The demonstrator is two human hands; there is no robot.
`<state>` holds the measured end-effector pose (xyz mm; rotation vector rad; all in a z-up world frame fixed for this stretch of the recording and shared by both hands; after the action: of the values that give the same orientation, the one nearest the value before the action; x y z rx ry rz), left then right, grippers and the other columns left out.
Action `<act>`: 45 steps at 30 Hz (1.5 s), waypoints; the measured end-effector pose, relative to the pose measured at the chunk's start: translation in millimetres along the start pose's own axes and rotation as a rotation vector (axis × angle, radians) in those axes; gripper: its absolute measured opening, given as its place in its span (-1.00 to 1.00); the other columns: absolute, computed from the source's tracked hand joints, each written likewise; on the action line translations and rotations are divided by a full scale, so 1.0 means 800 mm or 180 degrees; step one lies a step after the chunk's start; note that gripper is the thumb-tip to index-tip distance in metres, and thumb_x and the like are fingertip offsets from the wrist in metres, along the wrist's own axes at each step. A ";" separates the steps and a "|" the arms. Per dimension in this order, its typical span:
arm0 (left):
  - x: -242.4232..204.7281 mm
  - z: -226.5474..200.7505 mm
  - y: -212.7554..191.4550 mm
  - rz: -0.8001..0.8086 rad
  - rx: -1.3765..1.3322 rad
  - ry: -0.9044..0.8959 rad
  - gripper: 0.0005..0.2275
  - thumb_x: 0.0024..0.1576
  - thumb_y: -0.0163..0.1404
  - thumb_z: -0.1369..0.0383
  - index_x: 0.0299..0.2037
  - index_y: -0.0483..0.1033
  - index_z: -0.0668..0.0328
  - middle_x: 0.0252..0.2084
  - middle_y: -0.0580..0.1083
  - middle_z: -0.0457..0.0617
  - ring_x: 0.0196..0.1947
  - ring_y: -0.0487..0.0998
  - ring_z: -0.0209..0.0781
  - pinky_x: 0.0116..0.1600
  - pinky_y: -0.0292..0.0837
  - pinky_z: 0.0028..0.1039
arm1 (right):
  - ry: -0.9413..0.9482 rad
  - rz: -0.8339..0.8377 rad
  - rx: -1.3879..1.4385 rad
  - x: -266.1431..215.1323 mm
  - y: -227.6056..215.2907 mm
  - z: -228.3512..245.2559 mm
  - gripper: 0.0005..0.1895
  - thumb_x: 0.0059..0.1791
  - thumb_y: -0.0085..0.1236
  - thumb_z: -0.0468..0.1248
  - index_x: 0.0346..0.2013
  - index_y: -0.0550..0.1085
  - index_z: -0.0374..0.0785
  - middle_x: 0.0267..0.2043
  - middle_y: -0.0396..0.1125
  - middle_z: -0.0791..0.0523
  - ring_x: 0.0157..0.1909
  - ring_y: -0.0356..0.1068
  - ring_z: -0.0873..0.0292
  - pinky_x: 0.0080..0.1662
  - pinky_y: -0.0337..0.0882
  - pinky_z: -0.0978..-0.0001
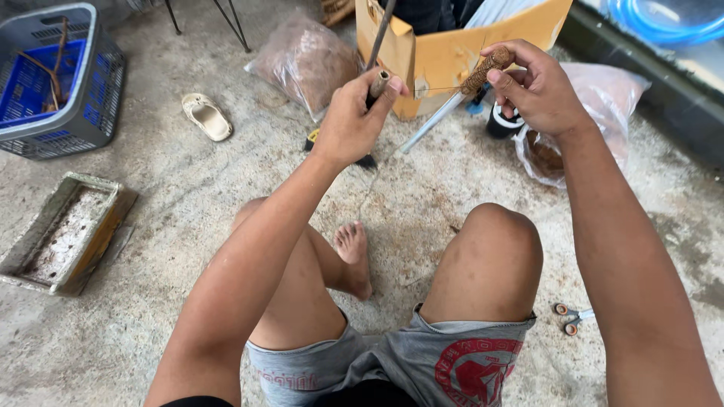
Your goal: The person sits on the floor and wraps a bundle of brown bristles around a white plastic tube using a thin wire. They use a utility knife to cut the wire and trim the bristles, then place the finished brush head into a cardboard box.
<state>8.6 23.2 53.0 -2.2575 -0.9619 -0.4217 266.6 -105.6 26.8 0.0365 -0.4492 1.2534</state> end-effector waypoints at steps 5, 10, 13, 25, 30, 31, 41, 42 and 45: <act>-0.014 -0.028 -0.001 0.0510 -0.0648 0.0088 -0.66 0.35 -0.03 0.14 -0.41 0.47 0.19 -0.59 0.22 -0.32 -0.56 0.17 -0.48 -0.42 0.09 -0.50 | -0.0433 -0.0131 0.0058 0.008 -0.003 0.019 -0.70 0.22 0.09 -0.23 0.23 0.37 -0.23 -0.02 0.30 0.20 -0.14 0.28 0.35 -0.16 0.42 0.47; -0.040 -0.052 0.005 0.0531 -0.0678 0.0029 -0.58 0.32 0.01 0.15 -0.55 0.30 0.19 -0.61 0.16 -0.30 -0.56 0.13 -0.49 -0.46 0.02 -0.48 | -0.0770 -0.0196 0.0235 -0.003 -0.010 0.040 -0.70 0.25 0.06 -0.19 0.25 0.34 -0.22 0.20 0.30 0.18 0.23 0.30 0.27 0.23 0.44 0.31; -0.051 -0.063 0.004 0.0725 -0.0969 -0.0016 -0.58 0.31 0.02 0.19 -0.56 0.25 0.21 -0.62 0.14 -0.29 -0.56 0.08 -0.46 -0.47 -0.01 -0.45 | -0.0799 -0.0170 0.0689 -0.018 -0.013 0.047 -0.69 0.24 0.03 -0.18 0.25 0.29 -0.18 0.26 0.36 0.10 0.34 0.34 0.19 0.37 0.40 0.23; -0.052 -0.065 0.020 0.1283 -0.1061 0.0198 -0.58 0.28 0.06 0.28 -0.57 0.19 0.28 -0.63 0.03 -0.15 -0.55 0.03 -0.42 -0.49 -0.01 -0.42 | -0.0559 -0.0792 -0.0003 -0.121 -0.035 0.037 -0.70 0.25 0.02 -0.24 0.24 0.26 -0.26 0.20 0.36 0.01 0.29 0.35 0.17 0.42 0.32 0.21; -0.036 -0.028 0.056 0.1526 -0.1287 0.0009 -0.58 0.29 0.04 0.27 -0.57 0.17 0.27 -0.61 0.04 -0.22 -0.52 0.04 -0.47 -0.47 -0.01 -0.45 | -0.0340 -0.0973 -0.0166 -0.148 -0.061 0.019 -0.67 0.24 0.01 -0.21 0.25 0.27 -0.26 0.22 0.36 0.04 0.31 0.36 0.15 0.40 0.34 0.15; -0.033 -0.019 0.066 0.1587 -0.1316 -0.0028 -0.58 0.30 0.04 0.27 -0.56 0.17 0.27 -0.59 0.04 -0.24 -0.51 0.05 -0.48 -0.46 -0.01 -0.46 | -0.0302 -0.0988 -0.0156 -0.154 -0.066 0.014 -0.67 0.24 0.00 -0.20 0.25 0.27 -0.25 0.22 0.36 0.04 0.30 0.36 0.15 0.41 0.35 0.12; -0.017 0.076 0.186 0.1828 -0.1742 -0.0922 -0.62 0.34 -0.02 0.24 -0.54 0.22 0.10 -0.55 0.08 -0.36 -0.49 0.03 -0.53 -0.41 -0.02 -0.53 | 0.0275 -0.1622 0.2525 -0.166 -0.094 -0.123 -0.66 0.17 -0.21 -0.16 0.09 0.41 -0.27 -0.13 0.38 0.04 -0.04 0.39 0.03 0.25 0.36 -0.06; -0.017 0.082 0.196 0.1871 -0.1798 -0.0882 -0.63 0.35 -0.02 0.24 -0.53 0.23 0.10 -0.53 0.09 -0.36 -0.47 0.04 -0.53 -0.40 -0.01 -0.53 | 0.0246 -0.1621 0.2822 -0.171 -0.102 -0.138 -0.66 0.15 -0.22 -0.17 0.05 0.43 -0.28 -0.24 0.35 0.07 -0.15 0.35 0.07 0.23 0.35 -0.03; -0.015 0.099 0.219 0.2084 -0.1683 -0.1002 -0.63 0.35 -0.02 0.23 -0.53 0.25 0.10 -0.55 0.12 -0.36 -0.49 0.06 -0.52 -0.41 0.02 -0.54 | 0.0394 -0.1716 0.2832 -0.181 -0.120 -0.185 -0.71 0.09 -0.20 -0.12 -0.14 0.42 -0.24 -0.48 0.18 0.15 -0.32 0.17 0.15 0.16 0.34 0.02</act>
<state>131.8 -22.9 -87.5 -3.0071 -0.1979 -0.0182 366.5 -228.3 -137.8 0.7791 0.2487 0.8269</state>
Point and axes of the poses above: each hand's wrist, its own x-axis towards the middle knuckle, its own y-axis out of the palm, z = x × y, the point moved 4 cm from there along x, towards the middle knuckle
